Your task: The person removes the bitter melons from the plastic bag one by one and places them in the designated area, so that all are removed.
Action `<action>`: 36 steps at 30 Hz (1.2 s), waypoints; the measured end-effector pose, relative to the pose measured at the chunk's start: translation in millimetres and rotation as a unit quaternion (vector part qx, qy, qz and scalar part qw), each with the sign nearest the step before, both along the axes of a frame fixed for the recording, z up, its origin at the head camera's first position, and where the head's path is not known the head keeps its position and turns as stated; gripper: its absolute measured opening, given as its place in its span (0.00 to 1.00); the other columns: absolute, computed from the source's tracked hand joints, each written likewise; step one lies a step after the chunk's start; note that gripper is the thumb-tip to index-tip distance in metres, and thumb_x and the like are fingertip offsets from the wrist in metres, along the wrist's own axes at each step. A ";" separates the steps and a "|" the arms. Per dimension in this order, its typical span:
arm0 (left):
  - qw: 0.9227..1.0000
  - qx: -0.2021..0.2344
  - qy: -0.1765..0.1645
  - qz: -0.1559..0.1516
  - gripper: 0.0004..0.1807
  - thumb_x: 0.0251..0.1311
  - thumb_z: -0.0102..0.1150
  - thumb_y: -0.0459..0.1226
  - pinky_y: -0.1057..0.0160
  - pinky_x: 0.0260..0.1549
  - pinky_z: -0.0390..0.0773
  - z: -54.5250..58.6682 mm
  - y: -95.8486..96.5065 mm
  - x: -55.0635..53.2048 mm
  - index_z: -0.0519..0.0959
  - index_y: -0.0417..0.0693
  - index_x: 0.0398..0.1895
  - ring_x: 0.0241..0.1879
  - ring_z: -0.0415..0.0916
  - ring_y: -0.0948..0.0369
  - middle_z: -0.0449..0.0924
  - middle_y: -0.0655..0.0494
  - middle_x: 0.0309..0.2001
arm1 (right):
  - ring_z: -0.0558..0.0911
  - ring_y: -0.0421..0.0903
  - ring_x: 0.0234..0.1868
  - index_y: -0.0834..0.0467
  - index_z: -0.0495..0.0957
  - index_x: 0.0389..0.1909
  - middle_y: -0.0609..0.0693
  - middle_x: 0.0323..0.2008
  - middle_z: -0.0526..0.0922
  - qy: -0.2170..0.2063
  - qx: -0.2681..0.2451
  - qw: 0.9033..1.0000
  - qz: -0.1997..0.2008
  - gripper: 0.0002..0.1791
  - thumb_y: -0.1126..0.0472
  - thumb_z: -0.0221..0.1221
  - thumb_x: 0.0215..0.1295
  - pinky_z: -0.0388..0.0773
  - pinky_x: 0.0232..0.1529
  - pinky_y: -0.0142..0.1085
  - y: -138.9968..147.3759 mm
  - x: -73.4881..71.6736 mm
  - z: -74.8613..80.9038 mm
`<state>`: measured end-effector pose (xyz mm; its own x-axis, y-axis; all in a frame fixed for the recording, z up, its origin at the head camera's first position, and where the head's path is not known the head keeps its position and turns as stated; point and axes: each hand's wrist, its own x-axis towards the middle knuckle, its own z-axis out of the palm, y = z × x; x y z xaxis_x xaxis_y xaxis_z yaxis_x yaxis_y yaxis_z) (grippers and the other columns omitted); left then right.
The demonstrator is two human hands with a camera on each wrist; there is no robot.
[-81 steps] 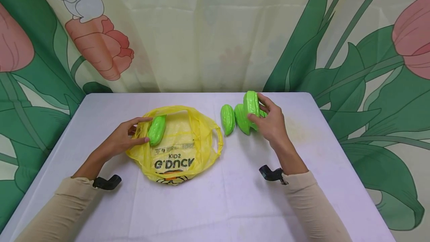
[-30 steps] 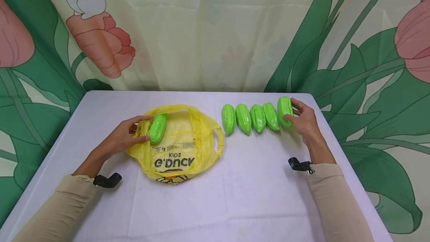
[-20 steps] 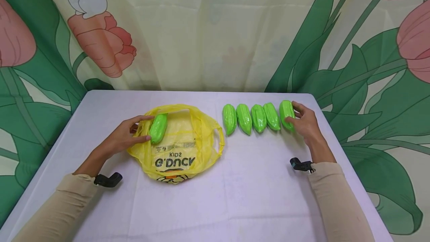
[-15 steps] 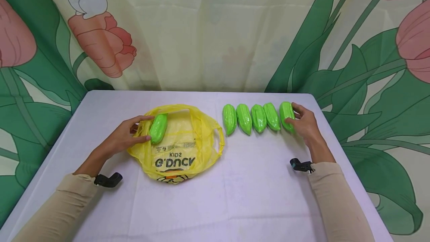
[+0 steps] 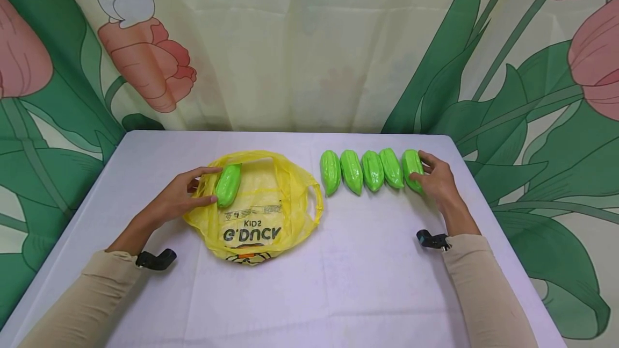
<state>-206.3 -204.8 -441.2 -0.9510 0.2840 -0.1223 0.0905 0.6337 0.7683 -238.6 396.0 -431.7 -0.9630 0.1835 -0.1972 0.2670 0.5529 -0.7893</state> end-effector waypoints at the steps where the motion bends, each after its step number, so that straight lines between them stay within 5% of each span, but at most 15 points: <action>1: 1.000 0.000 0.001 0.000 0.40 0.66 0.74 0.41 0.51 0.55 0.78 -0.1 -0.1 0.0 0.69 0.53 0.80 0.57 0.73 0.43 0.69 0.39 0.73 | 0.55 0.67 0.84 0.54 0.47 0.87 0.62 0.85 0.51 0.000 0.001 1.000 0.000 0.46 0.66 0.61 0.76 0.57 0.79 0.63 -0.3 0.2 0.0; 36: 1.000 0.008 0.011 -0.004 0.40 0.66 0.74 0.42 0.44 0.61 0.74 0.1 -1.3 0.8 0.69 0.54 0.80 0.60 0.73 0.42 0.68 0.39 0.75 | 0.53 0.60 0.86 0.50 0.45 0.87 0.54 0.87 0.49 0.039 0.024 0.998 -0.037 0.46 0.57 0.62 0.78 0.55 0.82 0.55 -7.1 1.7 16.1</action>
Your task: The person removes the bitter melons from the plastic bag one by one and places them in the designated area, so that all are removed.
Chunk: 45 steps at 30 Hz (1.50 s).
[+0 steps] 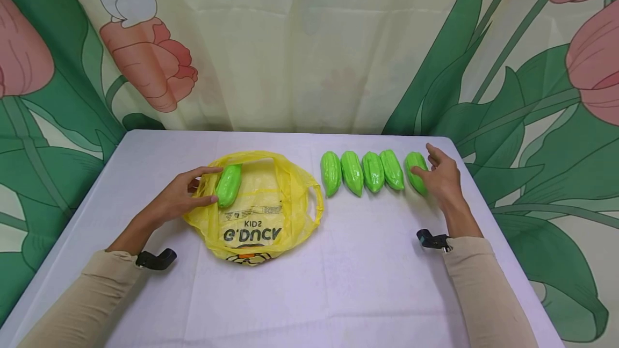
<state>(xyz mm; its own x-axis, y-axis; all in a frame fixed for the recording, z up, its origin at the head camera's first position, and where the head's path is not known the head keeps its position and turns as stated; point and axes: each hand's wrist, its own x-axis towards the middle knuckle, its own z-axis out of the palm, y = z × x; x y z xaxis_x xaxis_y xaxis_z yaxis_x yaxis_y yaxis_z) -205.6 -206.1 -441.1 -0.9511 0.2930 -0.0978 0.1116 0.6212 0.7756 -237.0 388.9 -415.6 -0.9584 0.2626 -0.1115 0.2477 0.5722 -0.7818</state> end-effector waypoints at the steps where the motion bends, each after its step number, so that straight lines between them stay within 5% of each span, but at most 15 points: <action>1: 1.000 0.000 0.000 0.000 0.40 0.66 0.74 0.42 0.44 0.61 0.74 0.2 0.1 0.1 0.69 0.54 0.79 0.59 0.73 0.42 0.68 0.39 0.75 | 0.53 0.59 0.86 0.49 0.45 0.87 0.53 0.87 0.49 0.003 0.002 1.000 0.000 0.47 0.56 0.62 0.78 0.55 0.82 0.54 -1.6 0.0 1.0; 26: 1.000 -0.009 -0.002 0.002 0.40 0.65 0.74 0.42 0.44 0.61 0.74 1.8 1.4 2.0 0.69 0.54 0.79 0.60 0.72 0.42 0.68 0.39 0.75 | 0.56 0.53 0.86 0.48 0.51 0.87 0.50 0.86 0.53 0.061 -0.020 0.996 0.065 0.50 0.53 0.69 0.72 0.58 0.82 0.48 -76.0 3.0 31.3; 45: 1.000 -0.006 -0.003 0.001 0.40 0.66 0.74 0.42 0.52 0.53 0.79 1.9 1.6 5.1 0.69 0.55 0.80 0.58 0.75 0.42 0.70 0.39 0.73 | 0.59 0.52 0.85 0.52 0.56 0.85 0.50 0.85 0.57 0.088 -0.060 0.986 0.131 0.48 0.58 0.71 0.70 0.60 0.82 0.46 -131.2 1.0 28.5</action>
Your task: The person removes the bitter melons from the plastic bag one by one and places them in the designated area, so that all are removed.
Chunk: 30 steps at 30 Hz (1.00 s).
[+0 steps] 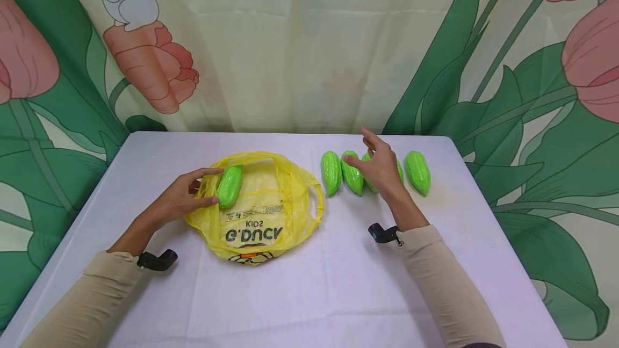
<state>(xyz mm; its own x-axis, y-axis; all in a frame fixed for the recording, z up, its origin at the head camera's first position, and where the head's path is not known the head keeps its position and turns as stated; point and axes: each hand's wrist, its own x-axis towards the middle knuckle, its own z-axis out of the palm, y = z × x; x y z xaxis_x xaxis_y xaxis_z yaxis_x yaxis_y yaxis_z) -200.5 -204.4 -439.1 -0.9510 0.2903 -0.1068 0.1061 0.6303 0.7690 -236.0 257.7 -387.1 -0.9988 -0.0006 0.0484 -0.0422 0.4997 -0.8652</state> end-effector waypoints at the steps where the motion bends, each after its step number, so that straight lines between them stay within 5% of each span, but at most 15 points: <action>1: 1.000 0.000 0.000 0.000 0.40 0.66 0.74 0.42 0.52 0.52 0.79 -0.3 -0.1 0.0 0.69 0.55 0.80 0.57 0.75 0.42 0.70 0.39 0.73 | 0.60 0.52 0.85 0.52 0.56 0.85 0.50 0.85 0.58 0.002 0.001 1.000 0.003 0.48 0.58 0.71 0.70 0.60 0.82 0.46 -2.8 -0.1 -0.6; 30: 1.000 0.004 -0.002 0.002 0.40 0.66 0.74 0.41 0.53 0.54 0.77 -0.5 -0.5 -2.0 0.68 0.55 0.80 0.57 0.74 0.43 0.70 0.40 0.73 | 0.64 0.48 0.83 0.47 0.62 0.83 0.47 0.83 0.63 0.004 -0.009 0.997 0.078 0.49 0.58 0.75 0.64 0.63 0.80 0.42 -94.8 2.7 -17.9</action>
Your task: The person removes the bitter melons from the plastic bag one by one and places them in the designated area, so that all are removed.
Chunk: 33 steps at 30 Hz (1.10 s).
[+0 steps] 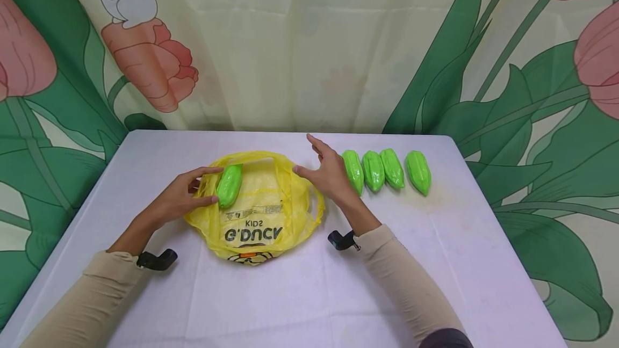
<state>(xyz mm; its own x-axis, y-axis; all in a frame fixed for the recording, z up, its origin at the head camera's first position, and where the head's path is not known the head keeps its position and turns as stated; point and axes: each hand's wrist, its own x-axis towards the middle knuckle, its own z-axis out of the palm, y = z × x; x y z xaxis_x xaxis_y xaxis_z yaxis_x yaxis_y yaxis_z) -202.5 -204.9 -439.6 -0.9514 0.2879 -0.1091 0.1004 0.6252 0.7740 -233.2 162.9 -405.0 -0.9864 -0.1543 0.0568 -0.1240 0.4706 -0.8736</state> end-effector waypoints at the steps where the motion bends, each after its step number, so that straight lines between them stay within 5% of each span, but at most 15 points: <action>1: 1.000 0.001 0.000 0.000 0.40 0.66 0.74 0.41 0.53 0.53 0.77 -0.2 0.1 -0.1 0.68 0.55 0.80 0.57 0.74 0.43 0.70 0.40 0.73 | 0.64 0.48 0.83 0.47 0.62 0.83 0.47 0.83 0.63 -0.001 -0.001 1.000 0.003 0.49 0.58 0.75 0.64 0.63 0.80 0.42 -3.0 0.2 -0.9; 33: 1.000 0.009 0.007 -0.008 0.41 0.66 0.74 0.42 0.48 0.57 0.78 -0.9 0.0 2.3 0.68 0.53 0.80 0.59 0.75 0.42 0.69 0.39 0.75 | 0.68 0.50 0.81 0.50 0.64 0.82 0.50 0.80 0.69 -0.002 -0.018 0.996 0.086 0.47 0.56 0.75 0.64 0.65 0.79 0.43 -86.5 27.4 -11.9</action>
